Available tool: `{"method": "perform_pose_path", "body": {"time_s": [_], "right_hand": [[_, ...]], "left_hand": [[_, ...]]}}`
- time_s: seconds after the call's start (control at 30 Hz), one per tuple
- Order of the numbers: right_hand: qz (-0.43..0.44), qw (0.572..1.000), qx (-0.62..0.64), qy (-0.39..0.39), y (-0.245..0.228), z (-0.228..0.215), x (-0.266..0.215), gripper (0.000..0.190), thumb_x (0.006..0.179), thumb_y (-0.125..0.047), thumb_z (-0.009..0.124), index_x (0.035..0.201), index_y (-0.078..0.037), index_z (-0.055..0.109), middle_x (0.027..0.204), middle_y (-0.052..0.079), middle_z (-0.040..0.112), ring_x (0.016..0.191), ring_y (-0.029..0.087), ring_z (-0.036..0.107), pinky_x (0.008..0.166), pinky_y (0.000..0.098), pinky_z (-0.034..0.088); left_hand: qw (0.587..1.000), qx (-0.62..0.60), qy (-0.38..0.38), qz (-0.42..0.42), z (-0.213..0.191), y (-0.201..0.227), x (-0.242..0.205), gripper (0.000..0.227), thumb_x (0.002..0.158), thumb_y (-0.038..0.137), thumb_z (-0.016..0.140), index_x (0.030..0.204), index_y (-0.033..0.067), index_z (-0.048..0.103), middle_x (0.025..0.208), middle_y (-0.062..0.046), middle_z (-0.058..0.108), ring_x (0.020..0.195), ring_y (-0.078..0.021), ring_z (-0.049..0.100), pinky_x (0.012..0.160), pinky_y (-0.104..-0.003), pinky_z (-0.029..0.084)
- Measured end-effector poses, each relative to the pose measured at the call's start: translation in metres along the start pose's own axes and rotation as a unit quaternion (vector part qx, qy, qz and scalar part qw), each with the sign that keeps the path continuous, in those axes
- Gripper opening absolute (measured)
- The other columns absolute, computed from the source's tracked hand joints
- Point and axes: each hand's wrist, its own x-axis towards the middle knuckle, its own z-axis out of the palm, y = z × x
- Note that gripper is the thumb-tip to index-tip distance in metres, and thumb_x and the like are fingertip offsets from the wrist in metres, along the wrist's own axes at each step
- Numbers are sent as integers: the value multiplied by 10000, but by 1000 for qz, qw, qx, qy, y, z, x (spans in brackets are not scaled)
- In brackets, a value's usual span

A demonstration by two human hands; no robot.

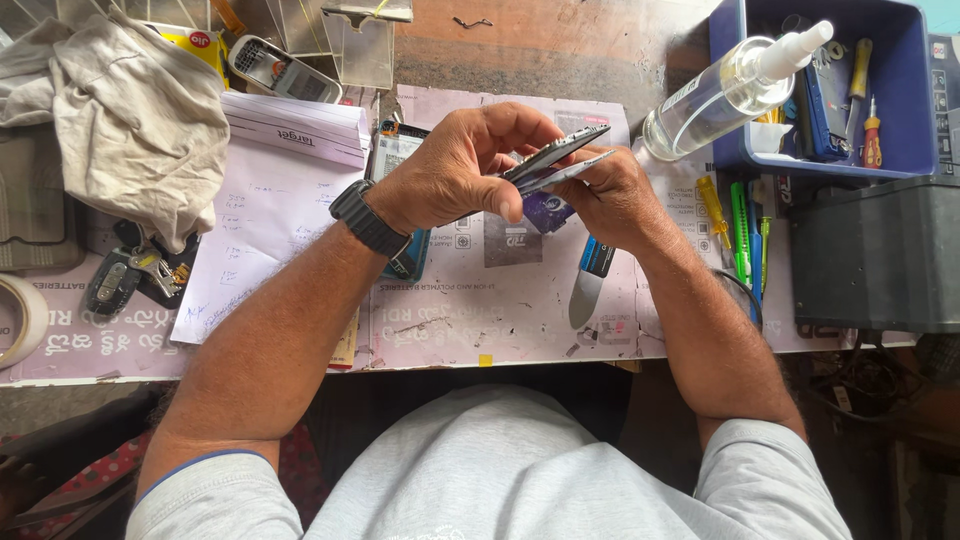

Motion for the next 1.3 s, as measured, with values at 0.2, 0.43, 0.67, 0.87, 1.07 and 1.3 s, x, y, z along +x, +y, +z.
{"method": "perform_pose_path", "body": {"time_s": [0.2, 0.43, 0.67, 0.87, 1.07, 1.3], "right_hand": [[23, 999, 40, 6, 8, -2, -4, 153, 910, 51, 681, 1011, -45, 744, 924, 69, 749, 809, 153, 701, 717, 300, 567], [0, 1000, 22, 4, 4, -6, -5, 273, 860, 81, 633, 1062, -57, 754, 922, 92, 750, 819, 186, 737, 732, 313, 576], [-60, 996, -60, 14, -3, -7, -5, 157, 959, -82, 750, 1115, -88, 754, 905, 100, 733, 812, 208, 731, 661, 335, 583], [-77, 995, -62, 11, -9, -9, -4, 140, 949, -103, 761, 1086, -72, 760, 909, 92, 730, 806, 214, 727, 663, 335, 587], [-88, 996, -22, 3, -11, -10, -3, 68, 942, -81, 760, 994, -39, 748, 929, 79, 738, 823, 214, 728, 687, 331, 587], [-96, 995, -40, 7, -12, -10, -2, 76, 940, -96, 759, 987, -37, 749, 937, 86, 757, 850, 224, 738, 722, 344, 600]], "left_hand": [[997, 68, -30, 24, 2, 3, 0, 867, 636, 551, 932, 1327, 92, 681, 1242, -34, 720, 1176, -163, 671, 1070, -332, 564], [998, 32, -40, 26, -3, -1, -1, 846, 653, 540, 934, 1324, 94, 678, 1321, -72, 722, 1195, -164, 691, 1081, -322, 582], [997, -62, -35, -8, -7, -1, -2, 823, 654, 443, 969, 1313, 50, 672, 1233, -108, 739, 1115, -171, 720, 1132, -380, 600], [997, -72, -39, -13, -7, 2, -2, 854, 648, 456, 969, 1323, 38, 653, 1279, -106, 729, 1249, -189, 696, 1190, -378, 557], [997, -78, -10, -22, -10, -2, -4, 911, 623, 506, 946, 1335, 21, 650, 1236, -101, 733, 1205, -190, 692, 1129, -346, 566], [996, -81, 3, -23, -12, -5, -4, 922, 614, 519, 948, 1327, 15, 651, 1203, -100, 742, 1166, -184, 697, 1086, -344, 583]]}}
